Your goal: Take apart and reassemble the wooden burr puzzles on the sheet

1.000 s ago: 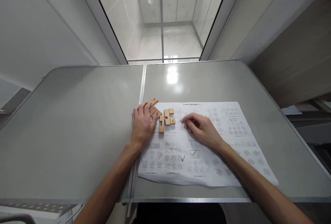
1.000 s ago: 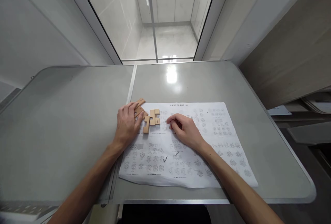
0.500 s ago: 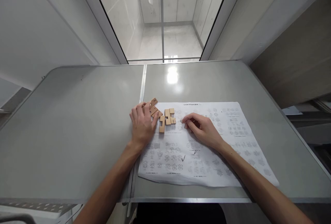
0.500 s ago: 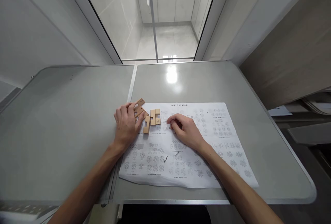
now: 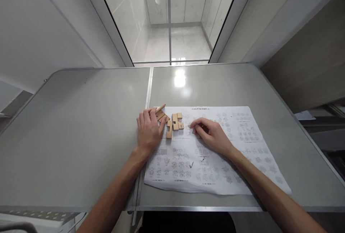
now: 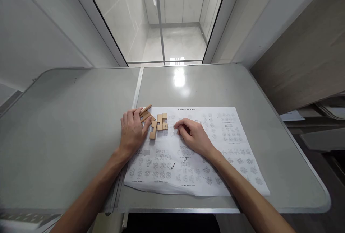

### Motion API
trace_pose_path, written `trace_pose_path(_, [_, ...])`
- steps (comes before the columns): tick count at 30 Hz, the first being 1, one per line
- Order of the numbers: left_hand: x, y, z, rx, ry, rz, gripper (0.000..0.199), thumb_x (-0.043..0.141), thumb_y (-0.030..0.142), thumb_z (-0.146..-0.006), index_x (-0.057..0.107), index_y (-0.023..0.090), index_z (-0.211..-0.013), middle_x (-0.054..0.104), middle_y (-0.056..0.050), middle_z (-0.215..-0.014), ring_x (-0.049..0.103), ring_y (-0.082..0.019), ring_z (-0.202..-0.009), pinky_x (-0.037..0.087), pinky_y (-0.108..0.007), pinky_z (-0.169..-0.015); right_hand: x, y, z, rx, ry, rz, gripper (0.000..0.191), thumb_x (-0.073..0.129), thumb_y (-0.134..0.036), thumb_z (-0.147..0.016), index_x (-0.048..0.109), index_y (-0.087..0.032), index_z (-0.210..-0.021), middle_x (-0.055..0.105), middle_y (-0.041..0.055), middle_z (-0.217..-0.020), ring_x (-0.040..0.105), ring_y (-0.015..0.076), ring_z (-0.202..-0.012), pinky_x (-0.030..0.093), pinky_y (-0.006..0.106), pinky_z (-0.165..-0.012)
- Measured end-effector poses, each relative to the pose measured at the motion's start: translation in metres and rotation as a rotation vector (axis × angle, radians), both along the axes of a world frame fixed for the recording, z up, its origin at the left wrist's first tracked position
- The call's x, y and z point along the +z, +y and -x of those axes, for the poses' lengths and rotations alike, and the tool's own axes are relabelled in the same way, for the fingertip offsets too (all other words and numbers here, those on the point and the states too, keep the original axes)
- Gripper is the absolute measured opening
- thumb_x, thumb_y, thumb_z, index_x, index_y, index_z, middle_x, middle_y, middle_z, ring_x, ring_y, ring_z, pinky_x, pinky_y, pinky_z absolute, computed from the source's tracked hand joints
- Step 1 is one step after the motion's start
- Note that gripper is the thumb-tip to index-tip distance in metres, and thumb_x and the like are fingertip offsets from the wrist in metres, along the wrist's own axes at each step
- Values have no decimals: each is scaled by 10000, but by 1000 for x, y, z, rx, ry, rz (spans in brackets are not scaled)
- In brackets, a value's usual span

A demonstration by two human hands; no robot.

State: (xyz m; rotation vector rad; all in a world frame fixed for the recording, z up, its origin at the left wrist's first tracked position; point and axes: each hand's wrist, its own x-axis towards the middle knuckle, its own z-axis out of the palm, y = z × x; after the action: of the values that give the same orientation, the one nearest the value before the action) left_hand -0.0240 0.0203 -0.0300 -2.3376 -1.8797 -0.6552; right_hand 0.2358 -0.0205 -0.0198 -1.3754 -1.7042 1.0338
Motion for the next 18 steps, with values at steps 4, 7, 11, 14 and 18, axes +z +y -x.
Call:
trace_pose_path(4, [0,0,1,9,9,12,470,528,497,-1095,580,125,-1378,643,-194,-1255,571,-349,-1106,476,-464,-949,-1,0,0,0,-3,-6,228,526,-277,-1071,735,-225,-997,725,35,-819,613,176,-685,468,337,-639])
trace_pose_path(7, [1,0,0,30,23,14,477,552,535,-1080,592,130,-1329,647,-184,-1213,567,-344,-1076,482,-461,-929,-1,0,0,2,3,-6,231,524,-283,-1070,735,-225,-996,719,33,-809,609,174,-670,467,337,-632])
trace_pose_path(11, [1,1,1,55,44,17,511,551,569,-1074,596,110,-1294,641,-187,-1176,565,-345,-1054,490,-462,-905,0,0,0,1,-3,-2,241,520,-302,-1073,732,-223,-989,724,37,-808,603,175,-659,467,338,-620])
trace_pose_path(14, [0,1,2,62,51,18,545,553,592,-1067,594,99,-1298,634,-188,-1164,568,-348,-1058,498,-462,-905,1,0,1,3,-8,-9,246,521,-314,-1075,737,-225,-999,727,40,-812,603,179,-664,475,336,-616])
trace_pose_path(18, [-1,1,2,47,22,1,537,556,571,-1072,582,92,-1314,619,-191,-1172,565,-341,-1058,519,-464,-920,1,0,1,2,1,-13,243,521,-305,-1073,736,-224,-995,715,33,-793,597,172,-652,469,329,-615])
